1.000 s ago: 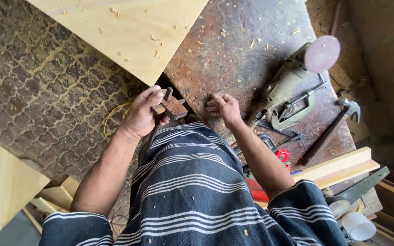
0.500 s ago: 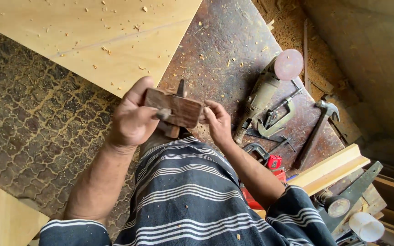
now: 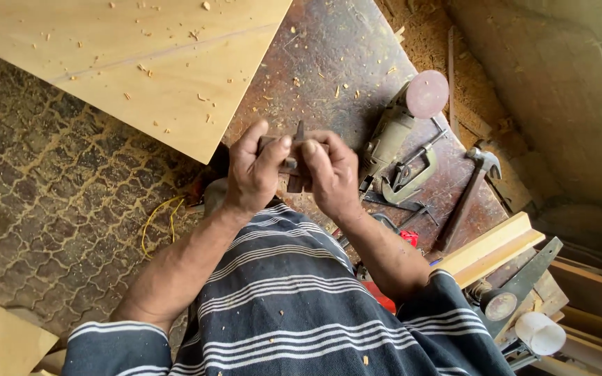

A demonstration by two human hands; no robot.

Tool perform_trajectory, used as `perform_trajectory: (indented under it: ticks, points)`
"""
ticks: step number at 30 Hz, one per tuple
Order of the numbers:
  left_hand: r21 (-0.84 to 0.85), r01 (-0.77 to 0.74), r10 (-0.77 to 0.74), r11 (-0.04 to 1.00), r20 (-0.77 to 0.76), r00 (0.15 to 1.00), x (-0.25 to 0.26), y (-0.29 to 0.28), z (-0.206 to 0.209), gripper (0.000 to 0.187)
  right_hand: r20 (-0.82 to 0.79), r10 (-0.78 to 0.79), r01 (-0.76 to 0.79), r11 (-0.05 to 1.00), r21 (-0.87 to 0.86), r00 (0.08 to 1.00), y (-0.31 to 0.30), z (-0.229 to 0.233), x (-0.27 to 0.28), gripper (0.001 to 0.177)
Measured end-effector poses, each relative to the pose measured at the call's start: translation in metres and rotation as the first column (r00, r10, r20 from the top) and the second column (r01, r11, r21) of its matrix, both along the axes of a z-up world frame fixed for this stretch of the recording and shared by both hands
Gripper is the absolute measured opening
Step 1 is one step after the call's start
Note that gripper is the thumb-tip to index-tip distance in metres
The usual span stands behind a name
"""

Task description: Measuring, marking, and assembling wooden boards in a workshop.

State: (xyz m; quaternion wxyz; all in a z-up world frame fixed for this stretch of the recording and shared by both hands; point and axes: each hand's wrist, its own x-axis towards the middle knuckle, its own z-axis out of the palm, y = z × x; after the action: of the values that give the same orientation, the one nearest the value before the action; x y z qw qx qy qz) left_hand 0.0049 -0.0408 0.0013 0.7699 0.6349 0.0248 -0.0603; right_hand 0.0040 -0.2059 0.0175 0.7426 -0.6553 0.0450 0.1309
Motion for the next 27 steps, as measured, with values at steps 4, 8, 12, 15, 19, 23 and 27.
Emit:
perform_trajectory:
  ticks: [4,8,12,15,19,23,27]
  points:
    - [-0.093,0.04,-0.031,0.995,0.091,0.995,0.006,-0.006,0.068,0.028,0.153,0.0,-0.003,1.0,0.024,0.988,-0.005,0.06,-0.007,0.026]
    - [-0.057,0.072,-0.06,0.996,0.194,0.979,0.002,-0.001,0.019,0.028,0.133,0.007,0.014,0.988,-0.155,0.991,-0.003,0.003,-0.009,0.026]
    - [0.039,0.029,-0.026,0.999,-0.082,0.996,0.009,0.001,0.025,0.024,0.106,-0.036,0.045,0.996,-0.078,0.994,0.001,0.003,-0.003,0.024]
    - [-0.062,0.101,-0.109,0.993,-0.158,0.981,-0.005,0.007,0.037,0.021,0.005,-0.095,0.095,0.995,0.04,0.995,-0.004,0.011,-0.031,0.025]
    - [0.453,0.128,-0.365,0.882,0.488,0.793,0.016,0.023,0.044,0.013,-0.42,-0.067,0.252,0.879,0.405,0.905,-0.003,0.007,-0.009,0.037]
    - [-0.277,0.307,-0.399,0.91,-0.397,0.826,0.003,0.028,0.05,0.034,-0.513,0.06,0.245,0.827,0.506,0.856,-0.005,-0.016,-0.029,0.04]
    - [0.088,0.505,-0.436,0.859,-0.393,0.81,-0.025,0.037,0.004,0.018,-0.228,0.06,-0.063,0.998,-0.008,0.972,-0.003,-0.023,-0.051,0.05]
